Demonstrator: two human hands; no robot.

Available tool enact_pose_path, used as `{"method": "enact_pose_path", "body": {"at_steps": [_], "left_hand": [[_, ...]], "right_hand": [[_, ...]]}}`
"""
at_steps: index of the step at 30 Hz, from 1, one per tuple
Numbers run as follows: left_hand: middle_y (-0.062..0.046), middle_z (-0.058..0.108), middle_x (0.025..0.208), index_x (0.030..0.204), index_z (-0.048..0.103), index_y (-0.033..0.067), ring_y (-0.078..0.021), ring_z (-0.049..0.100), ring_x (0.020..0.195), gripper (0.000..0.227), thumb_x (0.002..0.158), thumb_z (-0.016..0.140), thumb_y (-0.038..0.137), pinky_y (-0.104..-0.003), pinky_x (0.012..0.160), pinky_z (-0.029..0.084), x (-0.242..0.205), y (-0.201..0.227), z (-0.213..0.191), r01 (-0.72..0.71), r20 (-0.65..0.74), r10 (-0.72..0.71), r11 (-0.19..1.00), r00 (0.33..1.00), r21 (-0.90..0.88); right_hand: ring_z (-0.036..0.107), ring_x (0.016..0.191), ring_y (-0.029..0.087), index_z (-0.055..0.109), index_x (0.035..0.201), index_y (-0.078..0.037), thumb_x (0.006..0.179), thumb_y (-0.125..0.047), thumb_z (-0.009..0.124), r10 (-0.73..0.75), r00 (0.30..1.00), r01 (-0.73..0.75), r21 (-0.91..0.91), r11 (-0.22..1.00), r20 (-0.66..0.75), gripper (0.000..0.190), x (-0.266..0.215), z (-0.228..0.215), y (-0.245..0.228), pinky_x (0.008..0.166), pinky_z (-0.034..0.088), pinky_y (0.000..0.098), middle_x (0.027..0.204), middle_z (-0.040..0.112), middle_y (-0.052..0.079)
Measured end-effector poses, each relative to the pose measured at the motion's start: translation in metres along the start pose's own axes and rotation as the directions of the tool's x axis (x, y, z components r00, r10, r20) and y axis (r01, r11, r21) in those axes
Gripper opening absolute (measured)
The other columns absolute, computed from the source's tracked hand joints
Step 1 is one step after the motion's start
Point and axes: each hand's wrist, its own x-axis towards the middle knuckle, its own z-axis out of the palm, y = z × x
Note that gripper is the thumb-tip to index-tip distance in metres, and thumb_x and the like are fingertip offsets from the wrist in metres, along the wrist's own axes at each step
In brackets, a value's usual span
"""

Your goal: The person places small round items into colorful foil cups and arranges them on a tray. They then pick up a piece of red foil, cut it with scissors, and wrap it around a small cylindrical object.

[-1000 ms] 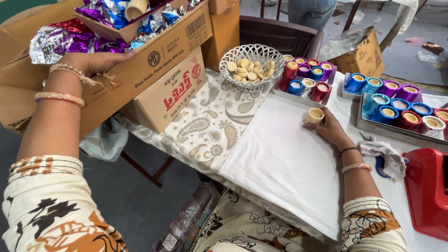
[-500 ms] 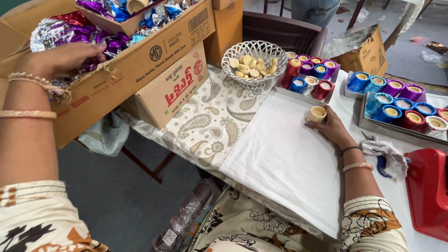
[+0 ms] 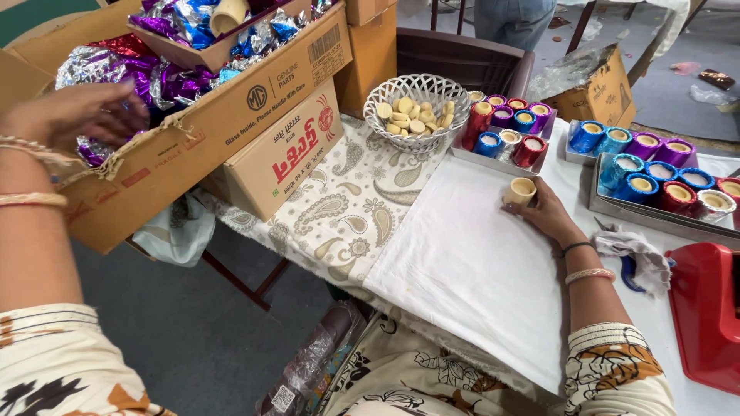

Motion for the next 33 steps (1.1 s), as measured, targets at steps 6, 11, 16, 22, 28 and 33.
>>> {"method": "enact_pose_path", "body": {"at_steps": [6,11,16,22,28,33], "left_hand": [[-0.020,0.067,0.138,0.145,0.057,0.0072,-0.0294,0.063,0.124,0.064,0.087,0.077,0.025,-0.045,0.104,0.052,0.099,-0.178,-0.059,0.196,0.110,-0.256,0.900,0.960,0.389],[-0.017,0.075,0.118,0.136,0.068,0.0070,-0.0296,0.073,0.104,0.052,0.084,0.077,0.011,-0.045,0.089,0.060,0.069,-0.140,-0.038,0.206,0.069,-0.270,0.856,0.960,0.474],[-0.016,0.079,0.092,0.112,0.081,0.0017,-0.0263,0.076,0.077,0.028,0.085,0.077,0.008,-0.040,0.072,0.061,0.063,-0.131,-0.050,0.056,-0.129,0.022,0.820,0.991,0.570],[-0.017,0.069,0.072,0.090,0.074,-0.0084,-0.0185,0.060,0.057,0.015,0.090,0.078,0.006,-0.034,0.054,0.048,0.093,-0.136,-0.072,-0.128,-0.496,0.279,0.940,0.822,0.318],[-0.005,0.064,0.080,0.085,0.063,-0.0010,-0.0075,0.057,0.068,0.016,0.098,0.067,0.006,-0.024,0.061,0.042,0.146,-0.136,-0.082,-0.466,-0.617,0.488,0.859,0.617,0.213],[-0.002,0.057,0.077,0.081,0.053,0.0022,-0.0081,0.052,0.066,0.016,0.094,0.062,-0.001,-0.027,0.057,0.037,0.164,-0.103,-0.073,-0.544,-0.611,0.550,0.809,0.569,0.222]], "right_hand": [[0.061,0.124,0.028,0.052,0.138,-0.011,0.077,-0.027,0.087,0.009,1.000,-0.009,-0.018,1.000,-0.004,0.072,-0.002,0.000,-0.007,0.105,0.050,0.0404,0.132,0.063,0.015],[0.061,0.124,0.029,0.052,0.138,-0.010,0.077,-0.028,0.087,0.000,1.000,0.000,-0.005,1.000,-0.004,0.072,-0.001,0.000,-0.005,0.106,0.050,0.0405,0.132,0.063,0.016],[0.060,0.126,0.029,0.051,0.137,-0.009,0.076,-0.027,0.088,-0.026,1.000,0.025,-0.002,1.000,-0.009,0.073,-0.001,0.001,-0.003,0.107,0.049,0.0404,0.134,0.062,0.016],[0.062,0.125,0.029,0.052,0.138,-0.009,0.076,-0.026,0.087,-0.025,1.000,0.025,0.012,1.000,-0.003,0.073,0.001,0.001,0.000,0.108,0.049,0.0405,0.132,0.064,0.016],[0.060,0.126,0.029,0.051,0.139,-0.010,0.076,-0.029,0.088,-0.017,1.000,0.017,-0.006,1.000,-0.010,0.075,-0.001,0.001,-0.004,0.108,0.048,0.0407,0.133,0.062,0.016],[0.059,0.127,0.029,0.051,0.139,-0.011,0.075,-0.029,0.088,0.003,1.000,-0.002,0.013,1.000,-0.007,0.076,-0.005,-0.001,-0.009,0.108,0.048,0.0407,0.134,0.062,0.016]]}}
